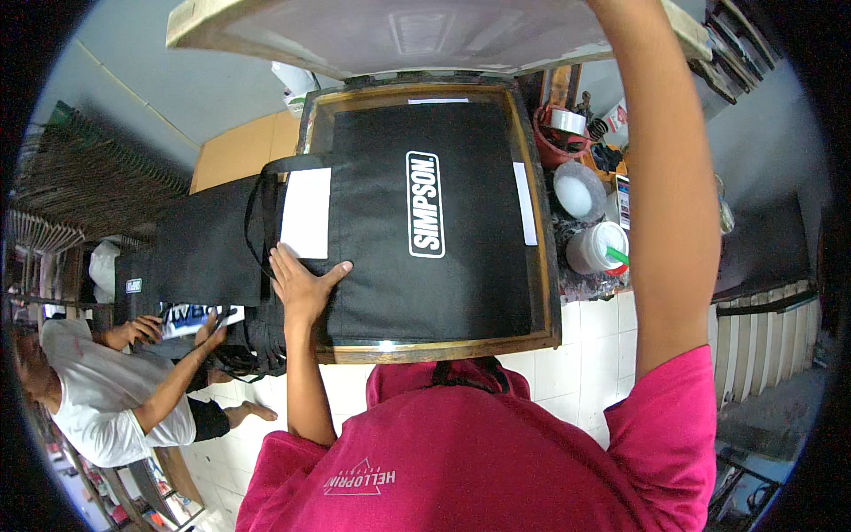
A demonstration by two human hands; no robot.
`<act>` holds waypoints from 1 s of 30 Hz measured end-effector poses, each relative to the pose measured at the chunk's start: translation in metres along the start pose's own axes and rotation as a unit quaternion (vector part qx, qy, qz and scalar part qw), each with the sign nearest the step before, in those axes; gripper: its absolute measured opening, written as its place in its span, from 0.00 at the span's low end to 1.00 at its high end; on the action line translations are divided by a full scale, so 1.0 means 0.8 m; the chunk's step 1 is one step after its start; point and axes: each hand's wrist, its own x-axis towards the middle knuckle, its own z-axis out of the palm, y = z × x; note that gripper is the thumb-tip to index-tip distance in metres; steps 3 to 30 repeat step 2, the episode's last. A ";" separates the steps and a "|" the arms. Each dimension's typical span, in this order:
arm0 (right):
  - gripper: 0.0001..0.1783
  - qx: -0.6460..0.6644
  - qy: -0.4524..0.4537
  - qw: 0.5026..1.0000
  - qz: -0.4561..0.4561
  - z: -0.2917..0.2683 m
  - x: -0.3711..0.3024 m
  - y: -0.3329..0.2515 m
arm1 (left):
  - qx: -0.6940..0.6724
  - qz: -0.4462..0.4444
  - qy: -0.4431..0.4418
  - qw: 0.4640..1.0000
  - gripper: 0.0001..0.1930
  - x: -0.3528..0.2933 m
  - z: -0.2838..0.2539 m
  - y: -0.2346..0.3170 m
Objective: The person performs screen printing on black tote bags using a squeegee and white ink. They spread the ink across the screen, lift the frame to reveal the printed logo, and repeat the process for multiple bags.
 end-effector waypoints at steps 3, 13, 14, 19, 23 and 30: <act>0.22 -0.008 0.028 0.999 -0.032 0.022 0.019 0.026 | -0.053 -0.034 -0.032 0.997 0.71 0.005 -0.002 -0.007; 0.22 -0.008 0.028 0.999 -0.032 0.022 0.019 0.026 | -0.053 -0.034 -0.032 0.997 0.71 0.005 -0.002 -0.007; 0.22 -0.008 0.028 0.999 -0.032 0.022 0.019 0.026 | -0.053 -0.034 -0.032 0.997 0.71 0.005 -0.002 -0.007; 0.22 -0.008 0.028 0.999 -0.032 0.022 0.019 0.026 | -0.053 -0.034 -0.032 0.997 0.71 0.005 -0.002 -0.007; 0.22 -0.008 0.028 0.999 -0.032 0.022 0.019 0.026 | -0.053 -0.034 -0.032 0.997 0.71 0.005 -0.002 -0.007; 0.22 -0.008 0.028 0.999 -0.032 0.022 0.019 0.026 | -0.053 -0.034 -0.032 0.997 0.71 0.005 -0.002 -0.007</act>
